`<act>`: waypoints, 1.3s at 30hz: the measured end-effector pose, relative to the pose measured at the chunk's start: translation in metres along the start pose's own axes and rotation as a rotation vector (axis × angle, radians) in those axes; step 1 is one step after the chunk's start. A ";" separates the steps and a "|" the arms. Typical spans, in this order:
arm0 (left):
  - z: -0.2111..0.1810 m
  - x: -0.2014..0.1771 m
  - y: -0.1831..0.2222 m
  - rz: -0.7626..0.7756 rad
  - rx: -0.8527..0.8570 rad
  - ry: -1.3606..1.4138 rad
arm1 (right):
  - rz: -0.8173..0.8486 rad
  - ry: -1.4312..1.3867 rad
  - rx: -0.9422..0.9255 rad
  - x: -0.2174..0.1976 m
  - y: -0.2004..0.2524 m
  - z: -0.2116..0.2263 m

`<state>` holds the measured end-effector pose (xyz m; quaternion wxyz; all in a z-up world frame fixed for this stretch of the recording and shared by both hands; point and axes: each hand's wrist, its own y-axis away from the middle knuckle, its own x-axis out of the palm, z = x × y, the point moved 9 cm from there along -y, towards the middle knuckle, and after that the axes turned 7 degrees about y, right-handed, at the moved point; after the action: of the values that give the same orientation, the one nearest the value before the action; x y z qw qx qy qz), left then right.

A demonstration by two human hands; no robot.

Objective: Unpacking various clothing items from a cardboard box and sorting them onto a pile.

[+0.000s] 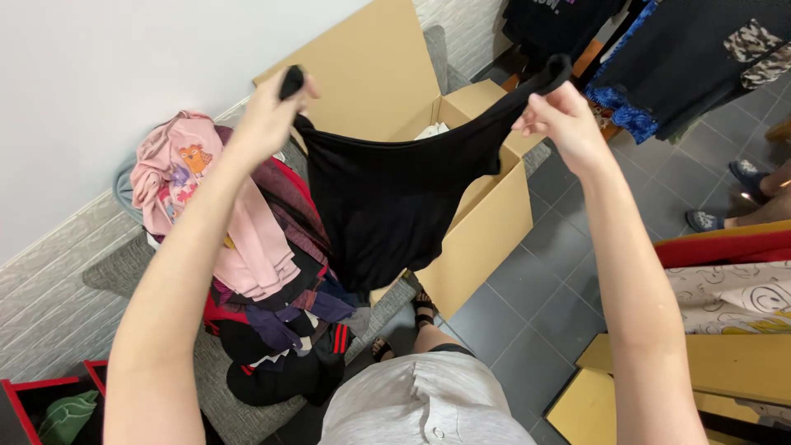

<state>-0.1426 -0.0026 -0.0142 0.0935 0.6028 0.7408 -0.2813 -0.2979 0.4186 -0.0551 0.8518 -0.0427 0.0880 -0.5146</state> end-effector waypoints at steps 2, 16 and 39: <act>-0.003 -0.014 0.017 0.046 -0.069 0.006 | 0.014 -0.010 0.002 -0.001 -0.005 -0.001; -0.061 0.040 0.058 0.207 -0.129 0.043 | 0.560 0.514 -0.353 0.220 0.013 0.074; 0.218 0.163 0.320 -0.216 -0.751 0.410 | 1.052 -0.574 -0.204 0.369 -0.045 0.065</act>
<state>0.0745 0.0555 -0.3687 0.1272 0.4894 0.8537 0.1247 -0.1566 0.0696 -0.0230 0.9732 -0.2119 -0.0873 0.0186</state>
